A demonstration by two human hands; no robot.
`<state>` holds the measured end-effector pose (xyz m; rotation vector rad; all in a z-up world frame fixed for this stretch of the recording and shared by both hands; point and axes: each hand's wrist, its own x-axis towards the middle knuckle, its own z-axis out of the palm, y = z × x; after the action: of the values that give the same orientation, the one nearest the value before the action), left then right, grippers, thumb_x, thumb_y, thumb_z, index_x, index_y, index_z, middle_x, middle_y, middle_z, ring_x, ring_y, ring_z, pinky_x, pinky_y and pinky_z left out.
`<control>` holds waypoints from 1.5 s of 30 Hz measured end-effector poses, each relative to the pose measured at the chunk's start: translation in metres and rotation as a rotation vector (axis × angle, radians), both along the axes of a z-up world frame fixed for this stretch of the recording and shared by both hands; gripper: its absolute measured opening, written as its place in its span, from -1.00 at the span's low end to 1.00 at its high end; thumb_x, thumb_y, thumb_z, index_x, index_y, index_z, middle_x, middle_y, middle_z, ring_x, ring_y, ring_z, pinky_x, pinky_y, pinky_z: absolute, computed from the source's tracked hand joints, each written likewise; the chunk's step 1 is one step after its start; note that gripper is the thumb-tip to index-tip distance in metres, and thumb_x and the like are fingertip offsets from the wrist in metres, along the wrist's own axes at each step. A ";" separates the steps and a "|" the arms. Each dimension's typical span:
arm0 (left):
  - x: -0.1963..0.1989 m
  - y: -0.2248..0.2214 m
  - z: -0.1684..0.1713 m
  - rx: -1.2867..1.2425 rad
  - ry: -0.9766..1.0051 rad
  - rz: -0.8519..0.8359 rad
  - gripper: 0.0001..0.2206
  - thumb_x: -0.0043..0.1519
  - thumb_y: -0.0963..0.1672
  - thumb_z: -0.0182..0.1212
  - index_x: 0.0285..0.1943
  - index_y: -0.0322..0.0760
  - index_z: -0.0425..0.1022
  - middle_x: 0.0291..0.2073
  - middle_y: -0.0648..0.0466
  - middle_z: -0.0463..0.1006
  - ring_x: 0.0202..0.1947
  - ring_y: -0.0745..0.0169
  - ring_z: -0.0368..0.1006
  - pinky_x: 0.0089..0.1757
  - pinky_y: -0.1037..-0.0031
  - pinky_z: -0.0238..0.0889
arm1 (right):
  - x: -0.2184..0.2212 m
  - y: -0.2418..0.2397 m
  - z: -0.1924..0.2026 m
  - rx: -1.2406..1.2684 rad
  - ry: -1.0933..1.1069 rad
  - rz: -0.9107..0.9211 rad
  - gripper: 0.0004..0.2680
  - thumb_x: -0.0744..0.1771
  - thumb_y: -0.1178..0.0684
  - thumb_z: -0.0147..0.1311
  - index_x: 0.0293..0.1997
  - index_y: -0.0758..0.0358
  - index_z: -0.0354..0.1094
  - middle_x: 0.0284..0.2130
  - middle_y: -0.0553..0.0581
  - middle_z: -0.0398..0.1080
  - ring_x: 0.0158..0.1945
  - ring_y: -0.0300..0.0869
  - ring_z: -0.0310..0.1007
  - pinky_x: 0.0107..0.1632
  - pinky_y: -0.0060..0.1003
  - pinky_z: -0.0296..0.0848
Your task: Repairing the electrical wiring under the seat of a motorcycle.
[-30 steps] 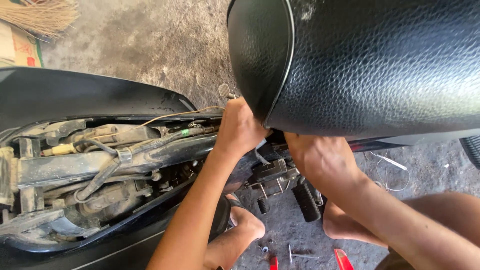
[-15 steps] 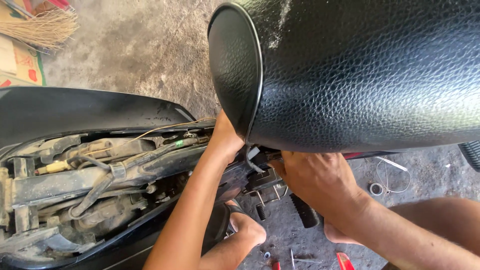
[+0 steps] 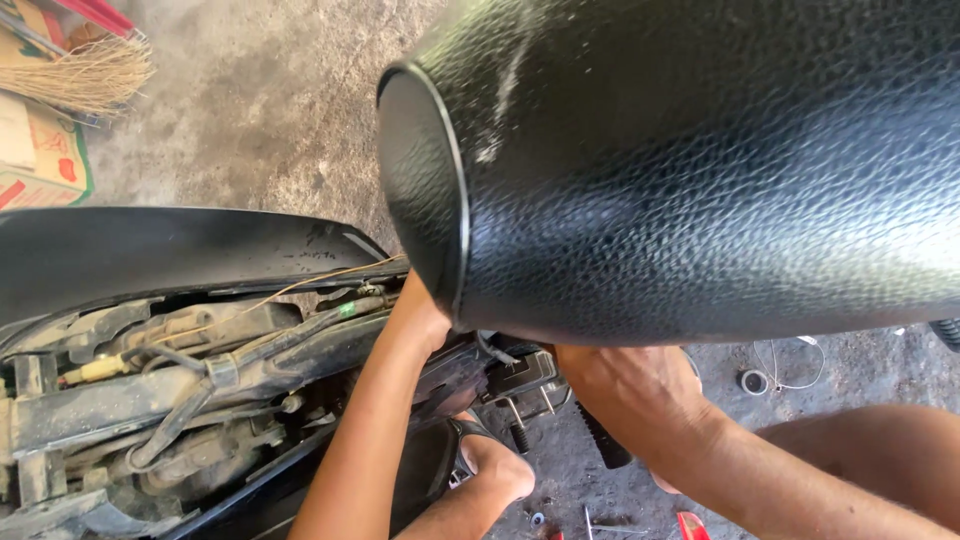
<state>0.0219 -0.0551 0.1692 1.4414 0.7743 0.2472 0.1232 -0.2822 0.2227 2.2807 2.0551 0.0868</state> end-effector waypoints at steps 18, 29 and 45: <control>0.015 -0.023 0.005 -0.286 -0.292 0.251 -0.61 0.34 -0.19 0.05 0.37 -0.41 0.31 0.16 -0.09 0.49 0.07 0.10 0.45 0.01 0.31 0.39 | 0.000 0.001 0.007 0.204 0.059 0.035 -0.74 0.26 0.07 0.03 -0.04 0.41 0.39 -0.24 0.30 0.41 -0.09 0.09 0.39 -0.06 0.09 0.37; 0.000 -0.035 -0.008 0.664 -0.403 -0.085 -0.40 0.20 -0.20 0.38 0.43 -0.36 0.22 0.30 -0.07 0.39 0.30 0.03 0.32 0.26 0.18 0.17 | -0.001 0.017 -0.005 0.387 -0.188 -0.058 -0.77 0.21 0.05 0.05 -0.13 0.19 0.52 -0.15 0.16 0.48 0.03 0.06 0.42 0.10 0.05 0.31; 0.008 -0.022 -0.002 0.574 -0.143 -0.050 -0.56 0.19 -0.17 0.29 0.29 -0.33 0.42 0.24 -0.11 0.46 0.22 -0.09 0.39 0.15 0.15 0.30 | -0.012 -0.010 0.003 0.204 0.143 -0.050 -0.69 0.27 0.07 0.02 0.08 0.37 0.38 -0.09 0.25 0.46 0.03 0.03 0.39 0.10 0.00 0.31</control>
<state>0.0295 -0.0772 0.1670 1.9539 0.5695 0.5605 0.1117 -0.2923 0.2253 2.5247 2.1459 0.1406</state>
